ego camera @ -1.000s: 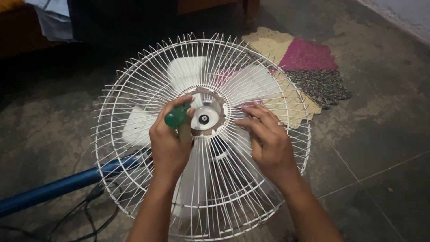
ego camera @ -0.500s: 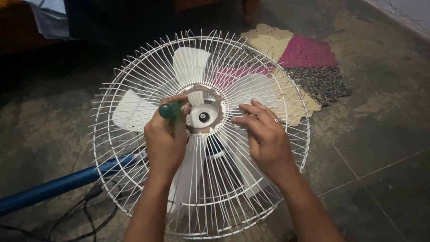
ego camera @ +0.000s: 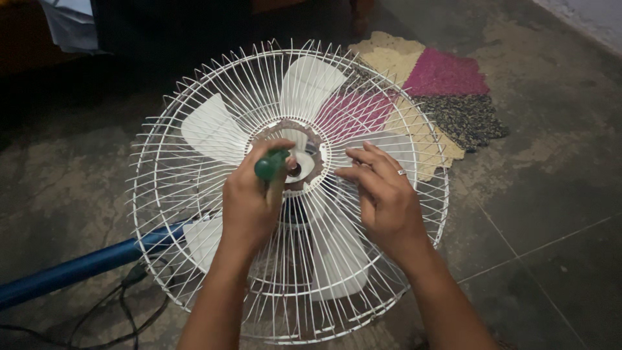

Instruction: The person uses a green-handled screwdriver to tighten the central hub nut of a white pedestal fan. They repeatedly rotate the screwdriver and adjust their grip while stabilizing the fan with the other hand.

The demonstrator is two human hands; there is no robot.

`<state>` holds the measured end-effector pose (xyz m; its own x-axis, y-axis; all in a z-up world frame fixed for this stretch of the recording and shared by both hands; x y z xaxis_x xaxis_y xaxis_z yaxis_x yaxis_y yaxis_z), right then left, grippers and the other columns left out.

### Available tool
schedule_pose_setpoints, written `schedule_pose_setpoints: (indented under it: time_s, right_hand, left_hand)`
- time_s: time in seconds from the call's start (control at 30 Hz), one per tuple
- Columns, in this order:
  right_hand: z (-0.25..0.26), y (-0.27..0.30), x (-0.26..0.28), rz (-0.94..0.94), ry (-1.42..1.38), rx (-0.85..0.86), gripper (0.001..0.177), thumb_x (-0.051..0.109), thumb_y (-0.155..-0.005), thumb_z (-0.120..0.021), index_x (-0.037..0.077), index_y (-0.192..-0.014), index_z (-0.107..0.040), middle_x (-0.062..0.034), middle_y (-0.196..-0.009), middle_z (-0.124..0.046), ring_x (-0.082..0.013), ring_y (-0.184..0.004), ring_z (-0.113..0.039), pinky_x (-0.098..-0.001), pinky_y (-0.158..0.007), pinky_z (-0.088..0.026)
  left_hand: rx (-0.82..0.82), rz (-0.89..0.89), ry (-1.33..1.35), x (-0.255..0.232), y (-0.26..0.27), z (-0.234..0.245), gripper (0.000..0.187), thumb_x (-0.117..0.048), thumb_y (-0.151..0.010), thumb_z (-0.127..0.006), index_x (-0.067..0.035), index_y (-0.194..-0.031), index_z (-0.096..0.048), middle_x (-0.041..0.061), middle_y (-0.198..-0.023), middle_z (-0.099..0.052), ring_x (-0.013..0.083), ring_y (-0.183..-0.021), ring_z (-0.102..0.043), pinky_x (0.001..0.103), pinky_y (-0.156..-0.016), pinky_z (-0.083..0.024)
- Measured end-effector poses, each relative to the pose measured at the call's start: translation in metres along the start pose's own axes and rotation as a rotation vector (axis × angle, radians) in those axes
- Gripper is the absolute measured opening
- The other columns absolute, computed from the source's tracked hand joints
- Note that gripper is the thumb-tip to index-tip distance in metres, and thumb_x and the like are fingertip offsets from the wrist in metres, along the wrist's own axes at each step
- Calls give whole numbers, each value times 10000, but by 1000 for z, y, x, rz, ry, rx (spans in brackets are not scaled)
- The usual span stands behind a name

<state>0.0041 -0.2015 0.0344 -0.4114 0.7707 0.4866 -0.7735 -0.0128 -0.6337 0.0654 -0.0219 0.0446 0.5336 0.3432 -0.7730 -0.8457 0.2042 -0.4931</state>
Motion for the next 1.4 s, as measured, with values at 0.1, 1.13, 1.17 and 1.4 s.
schedule_pose_setpoints:
  time_s: [0.1, 1.13, 1.17, 1.4]
  right_hand:
    - [0, 0, -2, -4, -9, -2, 352, -119, -866, -545, 63, -1096, -740, -162, -1324, -675, -379, -1387, -548, -448, -1141, -461]
    - [0, 1, -1, 15, -22, -16, 319, -116, -861, -592, 61, -1085, -736, -155, -1298, -679, -376, -1362, -571, -443, -1112, -484]
    - [0, 1, -1, 18, -21, -15, 312, -114, -858, -596, 59, -1080, -733, -154, -1293, -680, -375, -1361, -572, -445, -1114, -482]
    - [-3, 2, -3, 8, -8, -6, 298, -108, -871, -602, 65, -1072, -738, -141, -1316, -677, -372, -1368, -556, -444, -1126, -467]
  left_hand:
    - [-4, 50, 22, 1, -1, -3, 257, -268, -1041, -557, -59, -1155, -654, 106, -1016, -742, 202, -898, -798, 310, -671, -645]
    - [-235, -112, -111, 1, 8, 19, 206, -222, -1078, -606, -44, -1147, -683, 107, -1006, -746, 149, -702, -728, 303, -608, -560]
    - [-225, -173, -97, -4, 8, 19, 197, -214, -1093, -614, -45, -1173, -679, 109, -1045, -747, 162, -791, -743, 309, -667, -577]
    - [-4, 11, -197, 13, -1, -5, 238, -211, -993, -604, -92, -1177, -697, 102, -1019, -768, 211, -851, -769, 334, -672, -622]
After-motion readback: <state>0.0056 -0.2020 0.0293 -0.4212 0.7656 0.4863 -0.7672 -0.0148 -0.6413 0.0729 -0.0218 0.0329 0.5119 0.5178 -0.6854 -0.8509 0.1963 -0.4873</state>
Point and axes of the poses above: each hand's wrist, its own y-axis away from the middle knuckle, its own z-axis out of the back of the hand, x = y × z, the point moved 8 cm from there along -y, towards the middle knuckle
